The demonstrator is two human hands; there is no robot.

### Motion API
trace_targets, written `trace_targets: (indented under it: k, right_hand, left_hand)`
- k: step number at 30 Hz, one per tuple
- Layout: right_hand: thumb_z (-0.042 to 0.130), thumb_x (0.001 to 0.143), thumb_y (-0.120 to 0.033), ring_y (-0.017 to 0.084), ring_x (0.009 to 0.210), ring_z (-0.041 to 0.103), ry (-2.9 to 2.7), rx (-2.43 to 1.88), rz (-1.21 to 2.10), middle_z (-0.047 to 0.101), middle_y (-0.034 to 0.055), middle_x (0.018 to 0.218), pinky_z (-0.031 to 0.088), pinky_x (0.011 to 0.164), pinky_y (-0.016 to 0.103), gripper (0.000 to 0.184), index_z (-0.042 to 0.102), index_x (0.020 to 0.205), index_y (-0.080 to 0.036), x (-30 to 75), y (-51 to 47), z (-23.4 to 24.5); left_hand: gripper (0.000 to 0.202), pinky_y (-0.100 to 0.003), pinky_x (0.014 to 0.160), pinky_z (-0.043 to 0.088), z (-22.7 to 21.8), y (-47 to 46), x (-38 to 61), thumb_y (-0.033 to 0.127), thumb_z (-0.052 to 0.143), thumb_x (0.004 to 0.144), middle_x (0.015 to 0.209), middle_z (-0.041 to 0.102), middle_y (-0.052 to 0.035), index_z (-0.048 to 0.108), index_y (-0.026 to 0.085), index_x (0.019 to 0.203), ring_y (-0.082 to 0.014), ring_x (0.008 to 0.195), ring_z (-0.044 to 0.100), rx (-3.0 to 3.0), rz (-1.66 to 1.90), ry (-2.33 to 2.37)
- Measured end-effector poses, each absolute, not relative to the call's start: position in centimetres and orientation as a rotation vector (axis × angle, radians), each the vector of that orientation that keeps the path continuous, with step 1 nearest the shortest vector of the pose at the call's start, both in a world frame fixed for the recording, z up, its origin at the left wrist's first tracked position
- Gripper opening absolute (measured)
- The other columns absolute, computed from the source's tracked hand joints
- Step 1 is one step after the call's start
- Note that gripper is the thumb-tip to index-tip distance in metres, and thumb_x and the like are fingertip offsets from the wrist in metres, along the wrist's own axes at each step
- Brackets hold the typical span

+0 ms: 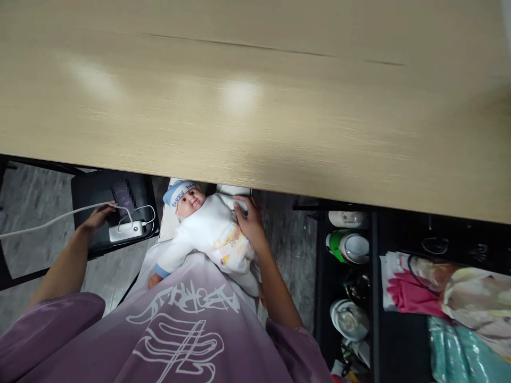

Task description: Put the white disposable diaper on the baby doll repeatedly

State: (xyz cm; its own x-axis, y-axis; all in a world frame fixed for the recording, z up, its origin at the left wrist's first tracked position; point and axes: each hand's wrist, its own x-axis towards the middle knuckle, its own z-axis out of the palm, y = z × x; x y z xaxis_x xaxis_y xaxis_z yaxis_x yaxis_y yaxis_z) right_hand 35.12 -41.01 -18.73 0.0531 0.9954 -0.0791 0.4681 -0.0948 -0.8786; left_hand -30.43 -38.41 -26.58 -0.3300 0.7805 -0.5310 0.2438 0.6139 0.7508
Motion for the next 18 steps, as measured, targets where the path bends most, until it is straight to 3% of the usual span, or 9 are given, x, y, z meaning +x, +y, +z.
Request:
trace_targets:
  k: [8,14,18]
  right_hand:
    - [0.059,0.113,-0.07,0.034,0.135,0.072,-1.488,-1.647,0.964,0.081,0.0069,0.137,0.053,0.126,0.059,0.041,0.079,0.129,-0.038,35.2,-41.0,-19.1]
    - [0.059,0.113,-0.068,0.034,0.136,0.072,-1.486,-1.643,0.971,0.08,0.0064,0.137,0.052,0.127,0.059,0.039,0.078,0.131,-0.039,35.2,-41.1,-18.9]
    - [0.059,0.113,-0.069,0.034,0.136,0.071,-1.474,-1.652,0.974,0.08,0.0065,0.137,0.052,0.128,0.06,0.039,0.079,0.13,-0.039,35.1,-41.1,-18.8]
  left_hand:
    - [0.066,-0.055,0.107,0.054,-28.3,-37.8,-31.6,0.074,0.093,0.084,0.105,0.084,-0.018,0.076,0.01,0.087,-0.0417,0.137,0.069,0.733,0.735,1.95]
    - [0.075,-0.053,0.114,0.053,-28.7,-38.0,-31.8,0.078,0.098,0.075,0.122,0.084,-0.0221,0.075,0.01,0.094,-0.0427,0.147,0.064,0.746,0.746,1.932]
    - [0.079,-0.055,0.116,0.049,-28.6,-38.2,-31.5,0.083,0.091,0.079,0.126,0.082,-0.0233,0.075,0.008,0.097,-0.0445,0.153,0.059,0.788,0.729,1.906]
